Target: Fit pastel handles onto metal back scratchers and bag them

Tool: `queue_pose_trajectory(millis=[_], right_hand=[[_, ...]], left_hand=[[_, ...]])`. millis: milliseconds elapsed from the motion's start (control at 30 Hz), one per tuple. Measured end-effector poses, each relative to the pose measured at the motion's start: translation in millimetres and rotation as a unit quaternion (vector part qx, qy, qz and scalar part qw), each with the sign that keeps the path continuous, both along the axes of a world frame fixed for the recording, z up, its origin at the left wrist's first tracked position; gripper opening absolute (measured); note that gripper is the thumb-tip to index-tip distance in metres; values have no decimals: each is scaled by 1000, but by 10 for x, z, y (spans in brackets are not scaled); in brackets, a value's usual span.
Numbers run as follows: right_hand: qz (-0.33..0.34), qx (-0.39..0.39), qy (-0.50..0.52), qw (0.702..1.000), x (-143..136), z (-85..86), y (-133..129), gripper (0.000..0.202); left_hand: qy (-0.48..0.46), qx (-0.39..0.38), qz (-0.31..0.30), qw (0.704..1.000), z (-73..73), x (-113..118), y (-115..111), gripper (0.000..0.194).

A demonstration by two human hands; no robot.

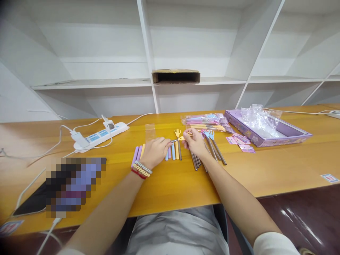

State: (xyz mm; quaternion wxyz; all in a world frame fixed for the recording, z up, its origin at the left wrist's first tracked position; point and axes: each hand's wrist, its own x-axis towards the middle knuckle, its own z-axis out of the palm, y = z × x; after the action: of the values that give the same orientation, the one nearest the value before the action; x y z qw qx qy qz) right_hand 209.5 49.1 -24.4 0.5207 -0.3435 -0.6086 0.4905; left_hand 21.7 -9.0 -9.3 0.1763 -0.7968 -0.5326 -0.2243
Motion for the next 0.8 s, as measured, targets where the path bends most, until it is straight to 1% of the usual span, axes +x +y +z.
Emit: queue_pose_trajectory(millis=[100,200,300,367,433,500,533,600,633,667,700,767,800], right_hand=[[4,11,12,1000,-27,49,-8,41],[-37,33,39,998,103,151,45,39],[-109,59,65,990,403,269,113,35],[-156,71,84,982,672,348,137,33],[-187,70,106,974,968,424,129,32],[-217,66,103,969,1274,488,90,32],[-233,71,107,964,1428,510,61,31],[-274,90,133,948,1728,519,-8,32],[-302,108,146,936,1866,500,-45,33],[-328,121,151,924,1991,465,-83,34],[-345,126,142,919,2095,415,-122,35],[-348,103,118,924,2231,282,-199,35],[-348,93,112,926,2261,212,-238,35]], left_hand=[[0,22,0,1000,59,-45,18,26],[-17,49,27,998,152,-244,44,21],[-41,38,58,997,254,-523,41,23],[-48,19,69,996,344,-716,2,25],[-47,8,76,996,460,-900,-79,26],[-26,1,59,998,580,-1087,-209,28],[-24,12,57,998,630,-1187,-292,28],[-19,37,83,996,687,-1405,-490,28],[-19,55,105,993,688,-1517,-601,29],[-14,58,124,990,670,-1623,-714,29],[-3,54,123,991,635,-1716,-828,30],[-5,44,106,993,529,-1836,-1041,28],[-8,46,99,994,468,-1857,-1136,25]])
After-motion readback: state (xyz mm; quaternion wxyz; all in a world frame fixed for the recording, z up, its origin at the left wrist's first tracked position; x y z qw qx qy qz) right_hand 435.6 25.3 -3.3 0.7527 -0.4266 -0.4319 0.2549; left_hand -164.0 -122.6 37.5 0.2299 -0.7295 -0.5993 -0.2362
